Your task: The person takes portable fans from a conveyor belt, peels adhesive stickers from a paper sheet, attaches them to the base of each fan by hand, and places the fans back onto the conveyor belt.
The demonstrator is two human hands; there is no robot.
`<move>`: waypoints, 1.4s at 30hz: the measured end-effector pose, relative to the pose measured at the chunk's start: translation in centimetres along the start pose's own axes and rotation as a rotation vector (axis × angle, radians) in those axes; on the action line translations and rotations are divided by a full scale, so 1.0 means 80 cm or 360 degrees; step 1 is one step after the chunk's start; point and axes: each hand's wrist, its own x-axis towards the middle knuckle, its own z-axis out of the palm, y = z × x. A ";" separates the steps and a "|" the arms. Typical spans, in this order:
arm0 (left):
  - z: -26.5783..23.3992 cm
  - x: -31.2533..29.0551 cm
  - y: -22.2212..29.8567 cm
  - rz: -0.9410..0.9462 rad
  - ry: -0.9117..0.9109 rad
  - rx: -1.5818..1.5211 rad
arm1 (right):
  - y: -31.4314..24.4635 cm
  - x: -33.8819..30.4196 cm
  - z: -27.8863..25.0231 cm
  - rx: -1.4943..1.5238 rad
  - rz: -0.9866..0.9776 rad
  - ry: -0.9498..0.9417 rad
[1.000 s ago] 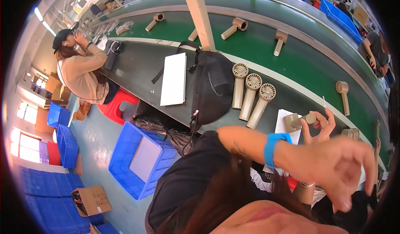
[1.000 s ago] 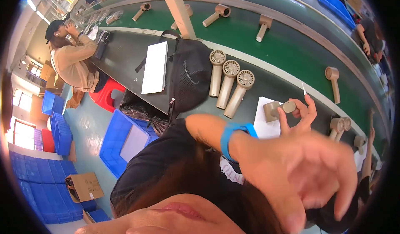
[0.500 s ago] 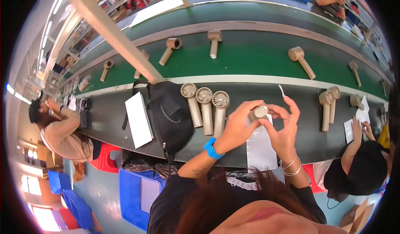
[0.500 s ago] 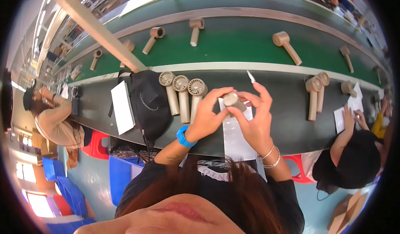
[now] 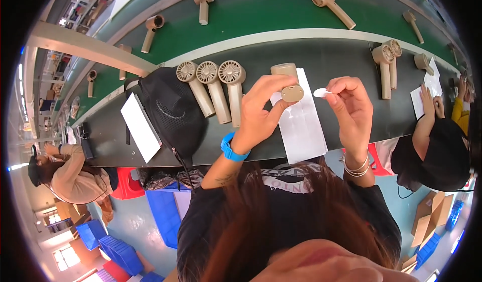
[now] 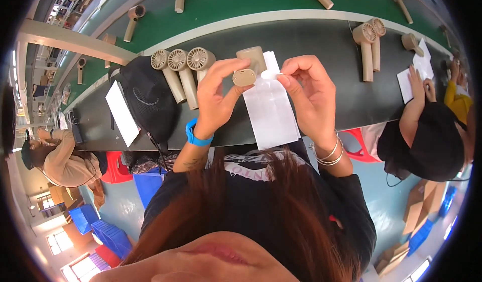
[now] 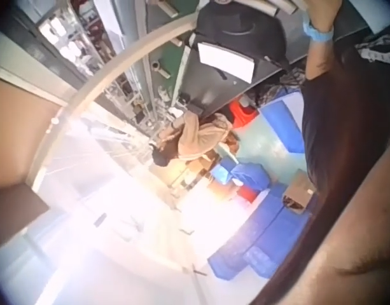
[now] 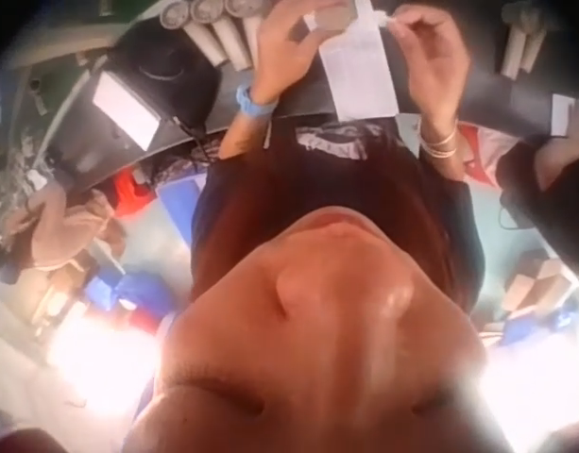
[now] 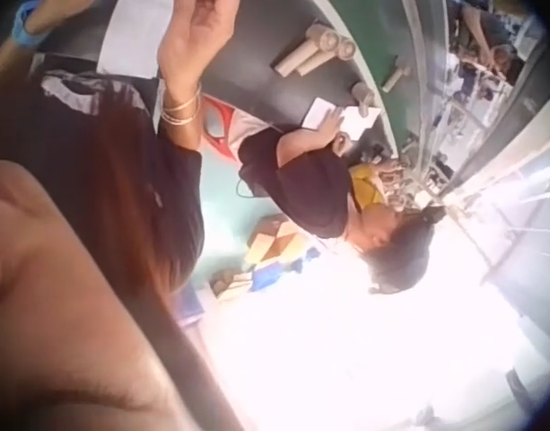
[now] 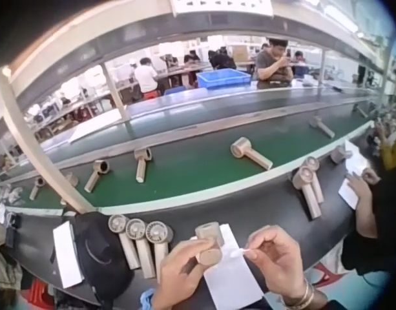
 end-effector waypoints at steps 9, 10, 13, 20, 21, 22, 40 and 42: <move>0.003 -0.006 0.004 0.0102 0.0025 0.0141 | -0.019 -0.012 0.002 -0.0304 0.0094 -0.0045; 0.005 -0.010 0.006 0.0088 0.0028 0.0139 | -0.019 -0.013 0.001 -0.0299 0.0105 -0.0014; 0.008 -0.016 0.016 -0.0215 -0.0053 -0.0211 | -0.020 -0.017 0.000 -0.0362 0.0134 -0.0137; 0.010 -0.024 0.020 -0.0401 -0.0151 -0.0630 | -0.009 -0.025 0.015 -0.0094 0.0121 -0.0048; 0.010 -0.025 0.020 -0.0426 -0.0151 -0.0710 | -0.009 -0.025 0.014 -0.0076 0.0141 -0.0048; 0.009 -0.025 0.020 -0.0430 -0.0149 -0.0710 | -0.009 -0.025 0.014 -0.0058 0.0161 -0.0049; 0.009 -0.024 0.023 -0.0477 -0.0223 -0.0854 | -0.023 -0.021 0.009 -0.0273 0.0178 -0.0059; 0.008 -0.024 0.022 -0.0485 -0.0237 -0.0840 | -0.022 -0.020 0.008 -0.0270 0.0176 -0.0055</move>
